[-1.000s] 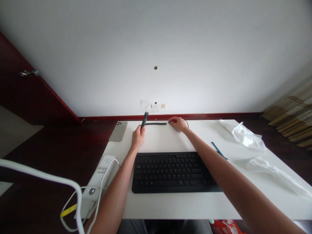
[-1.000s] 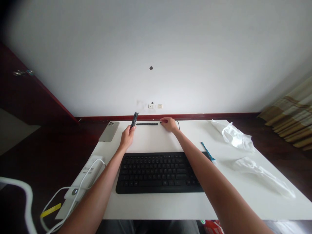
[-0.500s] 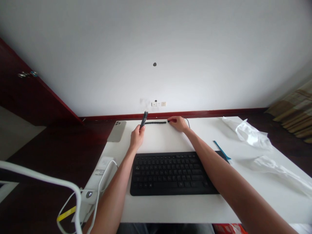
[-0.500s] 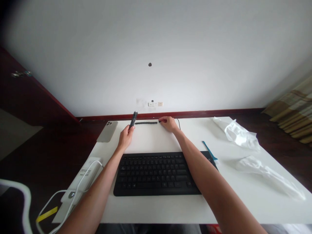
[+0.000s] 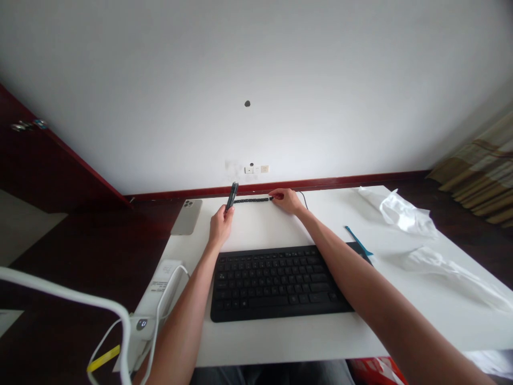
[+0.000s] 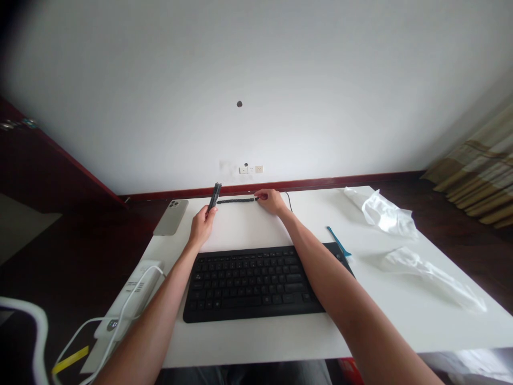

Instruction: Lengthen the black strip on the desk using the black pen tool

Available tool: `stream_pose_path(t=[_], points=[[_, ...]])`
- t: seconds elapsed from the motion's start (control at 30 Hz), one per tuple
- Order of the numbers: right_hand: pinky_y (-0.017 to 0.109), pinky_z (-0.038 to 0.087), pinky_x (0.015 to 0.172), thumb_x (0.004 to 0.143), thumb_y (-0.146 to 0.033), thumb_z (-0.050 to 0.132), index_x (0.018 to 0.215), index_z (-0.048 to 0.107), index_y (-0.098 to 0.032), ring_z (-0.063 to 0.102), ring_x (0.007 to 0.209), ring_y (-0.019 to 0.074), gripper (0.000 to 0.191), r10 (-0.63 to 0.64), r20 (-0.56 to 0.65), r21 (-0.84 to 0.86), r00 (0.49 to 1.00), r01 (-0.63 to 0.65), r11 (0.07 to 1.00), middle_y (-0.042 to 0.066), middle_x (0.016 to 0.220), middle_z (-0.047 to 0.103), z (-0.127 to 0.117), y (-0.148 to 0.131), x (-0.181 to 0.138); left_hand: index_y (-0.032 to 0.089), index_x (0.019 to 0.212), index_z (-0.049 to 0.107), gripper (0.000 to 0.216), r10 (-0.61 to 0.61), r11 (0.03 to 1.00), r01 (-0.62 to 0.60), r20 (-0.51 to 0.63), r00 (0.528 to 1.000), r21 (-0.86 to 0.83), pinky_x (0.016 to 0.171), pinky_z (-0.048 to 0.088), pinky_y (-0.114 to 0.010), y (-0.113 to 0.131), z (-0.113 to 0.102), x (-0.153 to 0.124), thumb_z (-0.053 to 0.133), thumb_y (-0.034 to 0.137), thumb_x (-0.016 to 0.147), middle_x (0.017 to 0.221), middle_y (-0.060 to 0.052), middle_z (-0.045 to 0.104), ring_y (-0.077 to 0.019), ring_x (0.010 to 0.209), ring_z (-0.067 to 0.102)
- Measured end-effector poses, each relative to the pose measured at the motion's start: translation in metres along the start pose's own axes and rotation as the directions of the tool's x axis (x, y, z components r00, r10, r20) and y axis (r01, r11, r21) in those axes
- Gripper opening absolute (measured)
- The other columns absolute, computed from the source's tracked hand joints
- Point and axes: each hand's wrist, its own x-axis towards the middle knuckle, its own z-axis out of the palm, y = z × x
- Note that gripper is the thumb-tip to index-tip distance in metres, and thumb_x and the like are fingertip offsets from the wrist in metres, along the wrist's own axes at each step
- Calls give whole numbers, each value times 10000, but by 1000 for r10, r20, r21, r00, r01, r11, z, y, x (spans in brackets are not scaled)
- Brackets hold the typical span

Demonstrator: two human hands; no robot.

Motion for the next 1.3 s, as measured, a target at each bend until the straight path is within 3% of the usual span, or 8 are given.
stream_pose_path(t=[0.53, 1.3], points=[[283, 563, 838, 738, -140, 695, 1133, 781, -171, 721, 853, 187, 406, 18, -29, 69, 999, -16, 998, 46, 966, 802, 4, 2, 1, 211, 855, 572, 368, -1, 1000, 1, -11, 1000, -5, 580, 307, -247, -5, 2, 2, 478, 543, 985, 640, 22, 547, -150, 582, 502], [275, 565, 803, 732, -200, 725, 1093, 794, -186, 721, 849, 188, 368, 10, -37, 64, 999, -7, 998, 44, 952, 801, 5, 6, 2, 217, 902, 615, 368, -15, 1000, 15, -8, 1000, -2, 569, 305, -252, -4, 2, 1, 474, 546, 990, 622, 24, 524, -156, 570, 490]])
